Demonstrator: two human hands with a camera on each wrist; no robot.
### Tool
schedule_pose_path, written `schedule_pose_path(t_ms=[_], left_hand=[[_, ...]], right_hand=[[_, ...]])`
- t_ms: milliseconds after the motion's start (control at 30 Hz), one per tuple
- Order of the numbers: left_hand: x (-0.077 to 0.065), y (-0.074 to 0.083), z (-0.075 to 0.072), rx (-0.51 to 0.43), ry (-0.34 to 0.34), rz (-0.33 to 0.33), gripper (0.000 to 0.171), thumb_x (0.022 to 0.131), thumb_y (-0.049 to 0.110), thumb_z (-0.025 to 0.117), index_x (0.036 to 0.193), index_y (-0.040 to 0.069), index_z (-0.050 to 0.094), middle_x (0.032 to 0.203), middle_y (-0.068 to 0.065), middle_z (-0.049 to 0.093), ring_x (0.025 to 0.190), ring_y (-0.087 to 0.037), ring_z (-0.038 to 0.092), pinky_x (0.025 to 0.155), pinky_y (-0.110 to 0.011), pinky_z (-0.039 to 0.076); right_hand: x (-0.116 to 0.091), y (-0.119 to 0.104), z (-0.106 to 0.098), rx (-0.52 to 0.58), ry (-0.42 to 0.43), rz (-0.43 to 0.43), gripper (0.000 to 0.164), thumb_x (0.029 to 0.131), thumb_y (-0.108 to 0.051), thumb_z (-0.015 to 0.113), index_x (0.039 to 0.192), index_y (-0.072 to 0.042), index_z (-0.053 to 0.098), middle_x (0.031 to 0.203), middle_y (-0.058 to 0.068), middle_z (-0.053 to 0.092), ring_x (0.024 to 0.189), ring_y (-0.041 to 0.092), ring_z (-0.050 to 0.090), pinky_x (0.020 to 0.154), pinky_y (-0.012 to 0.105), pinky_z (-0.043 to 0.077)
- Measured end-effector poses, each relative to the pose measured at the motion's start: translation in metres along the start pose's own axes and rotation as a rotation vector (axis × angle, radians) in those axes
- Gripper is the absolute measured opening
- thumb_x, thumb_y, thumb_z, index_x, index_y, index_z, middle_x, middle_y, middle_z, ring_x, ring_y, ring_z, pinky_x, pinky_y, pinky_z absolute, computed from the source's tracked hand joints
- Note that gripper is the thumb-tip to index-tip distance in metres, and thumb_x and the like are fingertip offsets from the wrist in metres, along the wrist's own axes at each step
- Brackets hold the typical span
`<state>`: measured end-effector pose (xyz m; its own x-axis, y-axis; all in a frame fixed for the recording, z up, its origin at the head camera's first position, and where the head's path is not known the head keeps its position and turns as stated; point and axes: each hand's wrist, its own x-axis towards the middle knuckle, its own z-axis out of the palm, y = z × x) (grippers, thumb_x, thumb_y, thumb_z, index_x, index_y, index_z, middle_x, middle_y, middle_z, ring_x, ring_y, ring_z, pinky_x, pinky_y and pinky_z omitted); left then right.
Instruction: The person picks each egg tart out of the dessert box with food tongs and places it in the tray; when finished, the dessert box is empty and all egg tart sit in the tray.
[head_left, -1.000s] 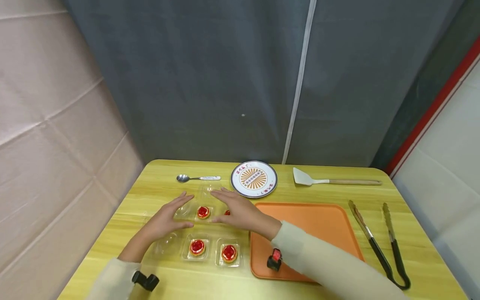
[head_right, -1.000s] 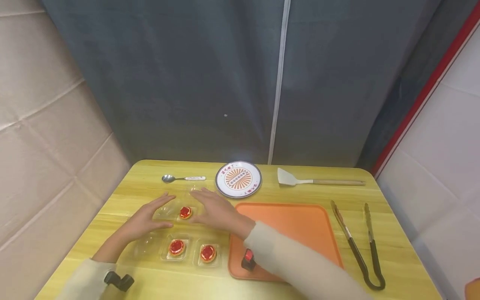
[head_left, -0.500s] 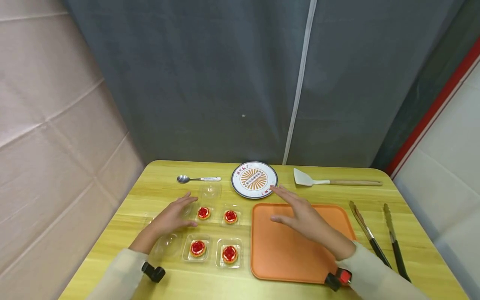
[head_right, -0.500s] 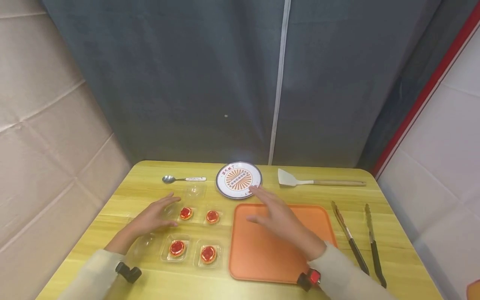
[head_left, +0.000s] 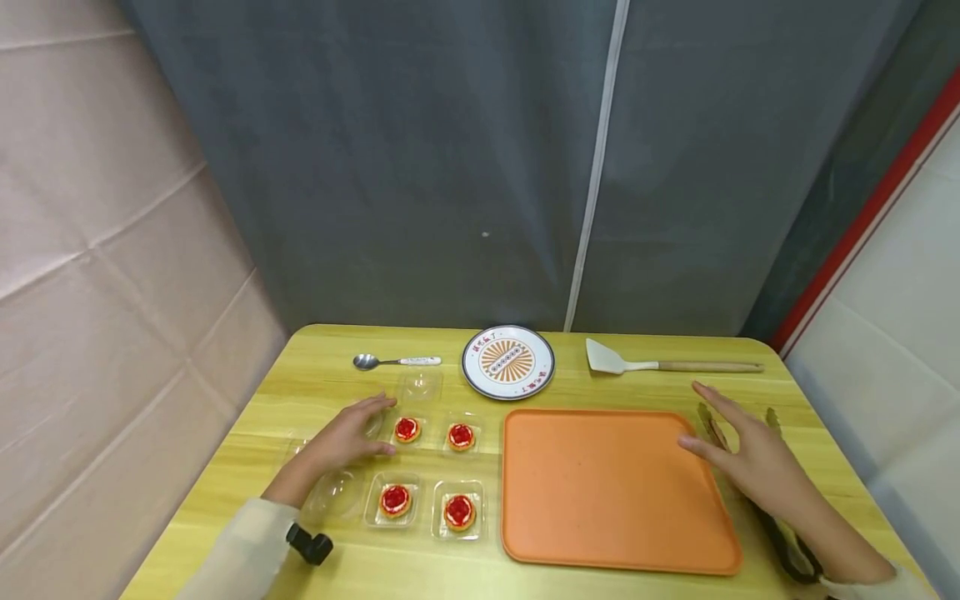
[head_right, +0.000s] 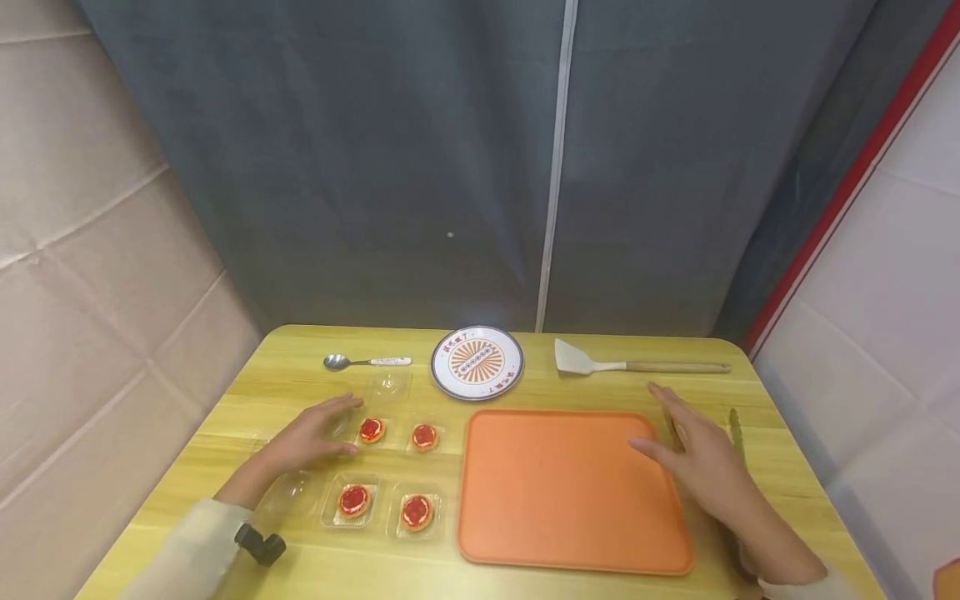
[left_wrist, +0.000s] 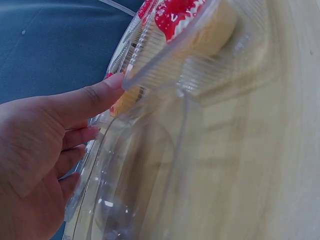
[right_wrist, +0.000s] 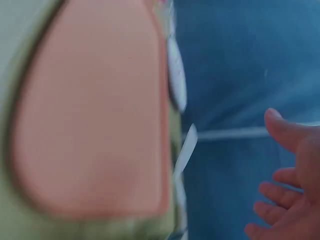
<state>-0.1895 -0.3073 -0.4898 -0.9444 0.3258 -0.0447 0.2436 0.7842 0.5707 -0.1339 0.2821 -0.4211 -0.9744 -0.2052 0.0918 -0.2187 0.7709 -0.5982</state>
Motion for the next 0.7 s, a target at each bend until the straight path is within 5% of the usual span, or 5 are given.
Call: schedule_pose_path(t_ms=[167, 367, 600, 700], left_hand=[[-0.002, 0.000, 0.000, -0.025, 0.008, -0.014, 0.088, 0.080, 0.034, 0.088, 0.153, 0.005, 0.048, 0.163, -0.023, 0.034, 0.148, -0.047, 0.033, 0.121, -0.063, 0.028], [-0.004, -0.001, 0.001, -0.040, 0.027, -0.007, 0.084, 0.082, 0.033, 0.088, 0.152, 0.005, 0.050, 0.161, -0.023, 0.038, 0.148, -0.046, 0.035, 0.121, -0.063, 0.028], [-0.005, 0.000, 0.002, -0.055, 0.023, 0.010, 0.081, 0.083, 0.030, 0.087, 0.152, 0.006, 0.050, 0.162, -0.023, 0.036, 0.149, -0.046, 0.034, 0.121, -0.063, 0.028], [-0.004, 0.000, 0.002, -0.058, 0.021, 0.011, 0.081, 0.083, 0.030, 0.087, 0.151, 0.006, 0.051, 0.163, -0.023, 0.036, 0.149, -0.046, 0.034, 0.122, -0.062, 0.028]], right_hand=[[-0.014, 0.048, -0.009, -0.061, -0.058, 0.161, 0.098, 0.099, -0.049, 0.066, 0.163, 0.003, 0.013, 0.156, 0.045, 0.022, 0.133, 0.072, 0.027, 0.092, 0.083, 0.036], [-0.025, 0.096, -0.005, -0.140, -0.130, 0.255, 0.112, 0.100, -0.054, 0.062, 0.151, 0.024, 0.000, 0.144, 0.058, 0.019, 0.126, 0.074, 0.029, 0.092, 0.080, 0.040], [-0.028, 0.118, 0.010, -0.143, -0.154, 0.299, 0.123, 0.096, -0.061, 0.064, 0.150, 0.025, -0.005, 0.137, 0.060, 0.027, 0.115, 0.072, 0.046, 0.075, 0.064, 0.055], [-0.028, 0.118, 0.014, -0.179, -0.139, 0.319, 0.128, 0.093, -0.065, 0.065, 0.148, 0.026, -0.006, 0.136, 0.061, 0.024, 0.115, 0.073, 0.043, 0.077, 0.067, 0.054]])
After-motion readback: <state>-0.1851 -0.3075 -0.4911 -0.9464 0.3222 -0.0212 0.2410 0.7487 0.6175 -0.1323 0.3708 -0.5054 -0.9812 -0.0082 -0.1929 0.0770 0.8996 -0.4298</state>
